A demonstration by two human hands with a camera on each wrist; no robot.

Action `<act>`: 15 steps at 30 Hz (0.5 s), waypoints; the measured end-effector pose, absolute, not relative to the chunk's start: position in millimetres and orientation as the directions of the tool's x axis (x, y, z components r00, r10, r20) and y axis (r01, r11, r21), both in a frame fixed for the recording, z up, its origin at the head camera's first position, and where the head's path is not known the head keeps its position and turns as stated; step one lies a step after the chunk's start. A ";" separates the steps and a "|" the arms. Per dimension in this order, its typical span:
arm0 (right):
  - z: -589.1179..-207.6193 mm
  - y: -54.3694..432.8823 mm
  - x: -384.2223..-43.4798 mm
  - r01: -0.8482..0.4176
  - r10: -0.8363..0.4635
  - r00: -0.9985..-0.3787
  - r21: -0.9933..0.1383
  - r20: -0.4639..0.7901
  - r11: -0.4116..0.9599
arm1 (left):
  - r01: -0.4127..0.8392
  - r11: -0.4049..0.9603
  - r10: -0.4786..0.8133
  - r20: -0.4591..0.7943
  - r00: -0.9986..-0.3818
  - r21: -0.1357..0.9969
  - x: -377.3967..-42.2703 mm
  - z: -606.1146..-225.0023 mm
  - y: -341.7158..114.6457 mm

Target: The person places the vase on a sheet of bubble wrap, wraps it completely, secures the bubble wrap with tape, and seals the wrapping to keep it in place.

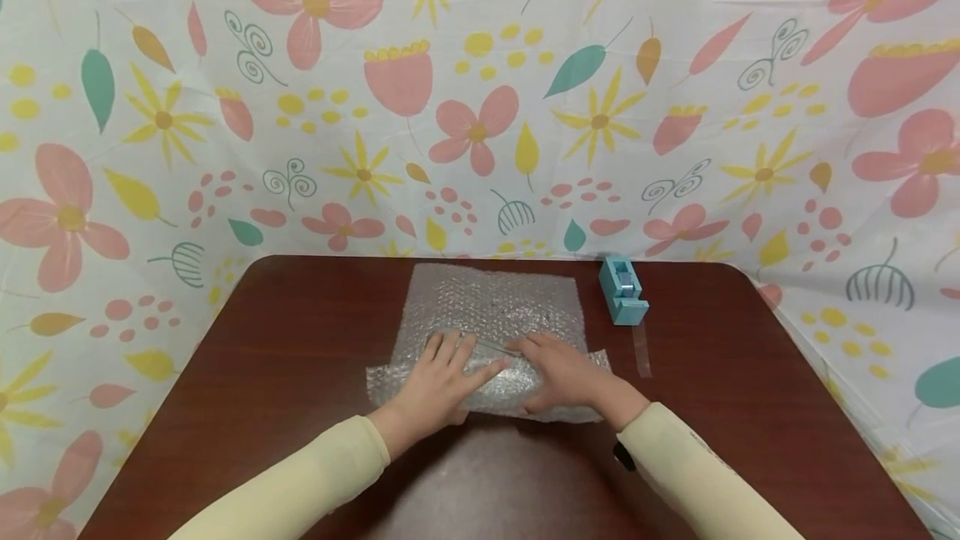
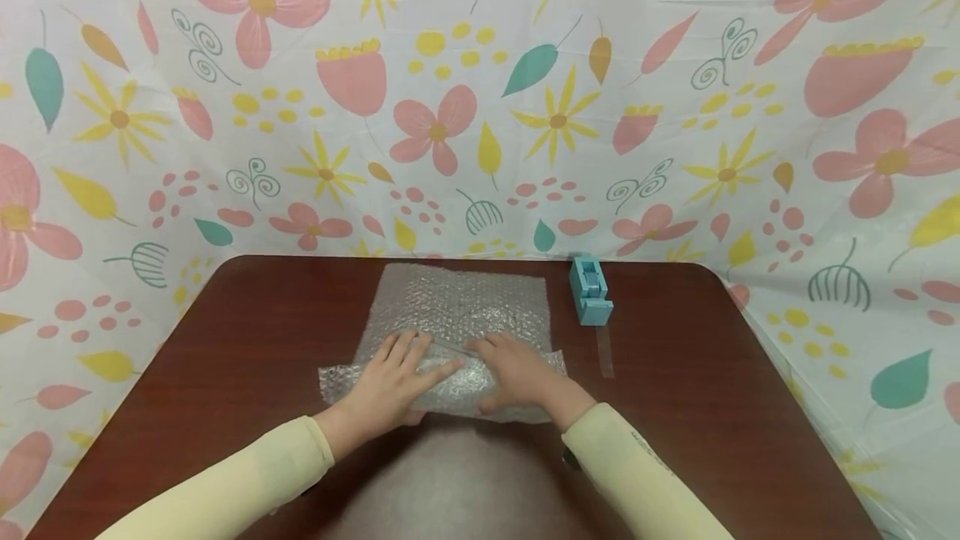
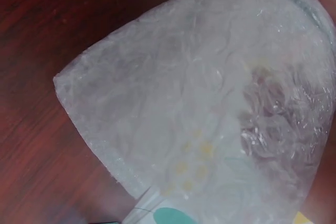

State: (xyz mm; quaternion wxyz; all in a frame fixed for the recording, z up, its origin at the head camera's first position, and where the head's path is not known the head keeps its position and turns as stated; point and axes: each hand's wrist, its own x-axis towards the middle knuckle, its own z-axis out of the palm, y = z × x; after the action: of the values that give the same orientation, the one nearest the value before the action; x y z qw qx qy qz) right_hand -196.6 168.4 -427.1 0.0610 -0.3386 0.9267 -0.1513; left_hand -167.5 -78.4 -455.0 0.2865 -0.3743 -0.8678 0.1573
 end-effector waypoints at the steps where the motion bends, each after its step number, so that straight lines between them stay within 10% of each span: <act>1: -427.1 168.2 -197.6 -0.610 -0.649 -0.761 -0.325 -0.014 0.722 | 0.567 0.670 0.740 0.381 -0.554 -0.478 -167.8 -455.3 -78.8; 15: -426.8 170.9 -209.2 -0.564 -0.648 -0.758 -0.424 -0.075 0.709 | 0.589 0.674 0.733 0.302 -0.610 -0.446 -170.5 -447.9 -75.2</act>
State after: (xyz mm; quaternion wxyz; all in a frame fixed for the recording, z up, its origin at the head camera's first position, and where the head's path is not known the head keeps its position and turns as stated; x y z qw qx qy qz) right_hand -209.2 170.9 -426.8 0.1097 -0.3301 0.9178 -0.1913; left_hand -170.5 -75.2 -447.9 0.2353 -0.3737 -0.8841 0.1526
